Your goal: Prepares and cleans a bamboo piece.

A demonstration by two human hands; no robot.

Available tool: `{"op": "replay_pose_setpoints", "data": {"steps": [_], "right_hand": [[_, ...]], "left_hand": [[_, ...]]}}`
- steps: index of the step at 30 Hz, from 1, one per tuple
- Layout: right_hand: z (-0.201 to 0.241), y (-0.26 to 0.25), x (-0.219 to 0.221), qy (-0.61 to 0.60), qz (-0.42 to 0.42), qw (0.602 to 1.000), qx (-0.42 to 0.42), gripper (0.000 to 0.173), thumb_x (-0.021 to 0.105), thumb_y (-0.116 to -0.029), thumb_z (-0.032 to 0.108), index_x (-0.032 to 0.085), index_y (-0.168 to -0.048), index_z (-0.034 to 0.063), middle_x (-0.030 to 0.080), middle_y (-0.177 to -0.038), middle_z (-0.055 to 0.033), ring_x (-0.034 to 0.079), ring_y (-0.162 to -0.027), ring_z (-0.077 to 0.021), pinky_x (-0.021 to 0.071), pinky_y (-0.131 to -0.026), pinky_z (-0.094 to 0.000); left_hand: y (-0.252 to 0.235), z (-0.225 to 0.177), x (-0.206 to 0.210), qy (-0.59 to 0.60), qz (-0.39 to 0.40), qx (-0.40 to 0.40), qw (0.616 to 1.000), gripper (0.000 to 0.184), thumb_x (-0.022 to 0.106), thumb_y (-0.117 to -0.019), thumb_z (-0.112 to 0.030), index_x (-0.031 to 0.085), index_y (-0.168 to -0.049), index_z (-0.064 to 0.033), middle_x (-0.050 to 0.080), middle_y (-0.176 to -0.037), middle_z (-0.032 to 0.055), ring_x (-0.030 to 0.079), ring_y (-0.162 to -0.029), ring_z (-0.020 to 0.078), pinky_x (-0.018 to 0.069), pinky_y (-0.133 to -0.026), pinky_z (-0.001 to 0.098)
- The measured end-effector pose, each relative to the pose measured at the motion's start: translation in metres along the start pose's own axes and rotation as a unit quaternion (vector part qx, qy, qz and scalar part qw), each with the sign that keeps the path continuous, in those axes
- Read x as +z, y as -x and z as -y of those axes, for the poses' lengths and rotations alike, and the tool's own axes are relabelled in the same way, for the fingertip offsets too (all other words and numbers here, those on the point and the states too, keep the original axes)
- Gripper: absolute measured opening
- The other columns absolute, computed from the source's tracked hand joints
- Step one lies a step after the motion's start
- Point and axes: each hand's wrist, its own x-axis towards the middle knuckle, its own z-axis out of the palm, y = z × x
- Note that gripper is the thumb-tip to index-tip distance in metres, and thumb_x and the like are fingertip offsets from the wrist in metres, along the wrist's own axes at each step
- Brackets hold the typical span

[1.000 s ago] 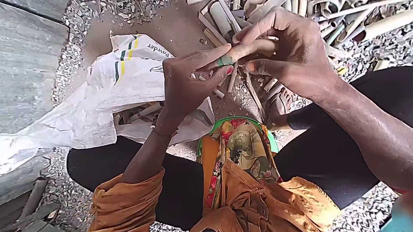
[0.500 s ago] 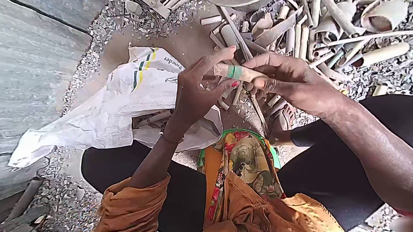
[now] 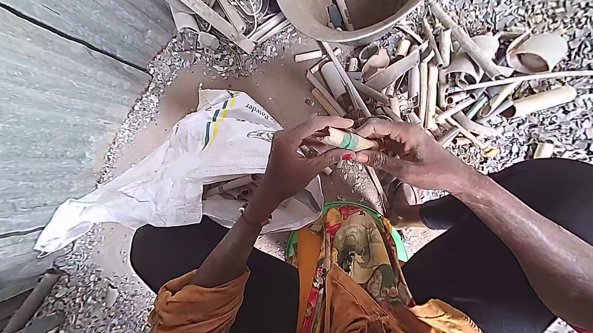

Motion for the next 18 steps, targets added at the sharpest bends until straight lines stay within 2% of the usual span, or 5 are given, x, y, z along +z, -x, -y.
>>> {"op": "replay_pose_setpoints", "data": {"steps": [3, 6, 9, 14, 18], "right_hand": [[-0.002, 0.001, 0.003, 0.012, 0.021, 1.000, 0.004, 0.020, 0.060, -0.1022, 0.027, 0.065, -0.107, 0.0090, 0.062, -0.089, 0.0068, 0.058, -0.072, 0.0046, 0.0502, -0.062, -0.0106], [-0.007, 0.000, 0.006, 0.023, -0.002, 0.999, -0.027, 0.023, 0.065, -0.0994, 0.023, 0.067, -0.113, 0.0047, 0.066, -0.102, 0.0031, 0.063, -0.087, 0.0033, 0.0548, -0.076, -0.0126], [-0.013, -0.001, 0.007, 0.055, -0.027, 0.996, -0.059, 0.032, 0.071, -0.0933, 0.016, 0.067, -0.121, 0.0013, 0.069, -0.113, -0.0026, 0.066, -0.104, -0.0020, 0.0561, -0.091, -0.0175], [-0.021, -0.002, 0.016, 0.122, -0.060, 0.986, -0.095, 0.025, 0.069, -0.0802, 0.004, 0.072, -0.105, 0.0000, 0.071, -0.109, -0.0087, 0.065, -0.113, -0.0130, 0.0512, -0.101, -0.0259], [-0.025, -0.002, 0.021, 0.126, -0.074, 0.983, -0.116, 0.026, 0.067, -0.0802, -0.001, 0.074, -0.105, -0.0029, 0.073, -0.111, -0.0121, 0.065, -0.116, -0.0184, 0.0505, -0.104, -0.0295]], "left_hand": [[0.001, 0.000, 0.001, 0.008, -0.002, -0.008, 1.000, 0.039, 0.080, -0.0847, -0.004, 0.068, -0.121, 0.0036, 0.073, -0.116, 0.0079, 0.072, -0.103, 0.0102, 0.0617, -0.086, 0.0240], [0.002, -0.002, 0.005, 0.085, 0.003, -0.018, 0.996, 0.036, 0.074, -0.0889, 0.000, 0.066, -0.124, 0.0055, 0.074, -0.118, 0.0062, 0.071, -0.108, 0.0103, 0.0595, -0.094, 0.0263], [0.005, -0.003, 0.013, 0.135, 0.031, -0.014, 0.990, 0.034, 0.071, -0.0952, -0.011, 0.067, -0.126, 0.0036, 0.072, -0.124, 0.0055, 0.068, -0.113, 0.0110, 0.0570, -0.099, 0.0292], [0.008, -0.003, 0.021, 0.055, 0.054, 0.041, 0.996, 0.024, 0.075, -0.0897, -0.008, 0.075, -0.113, -0.0010, 0.075, -0.119, 0.0052, 0.061, -0.126, 0.0184, 0.0453, -0.112, 0.0345], [0.009, -0.005, 0.020, -0.045, 0.026, 0.084, 0.995, 0.017, 0.077, -0.0891, -0.012, 0.080, -0.105, -0.0079, 0.075, -0.116, 0.0043, 0.061, -0.124, 0.0203, 0.0450, -0.111, 0.0360]]}}
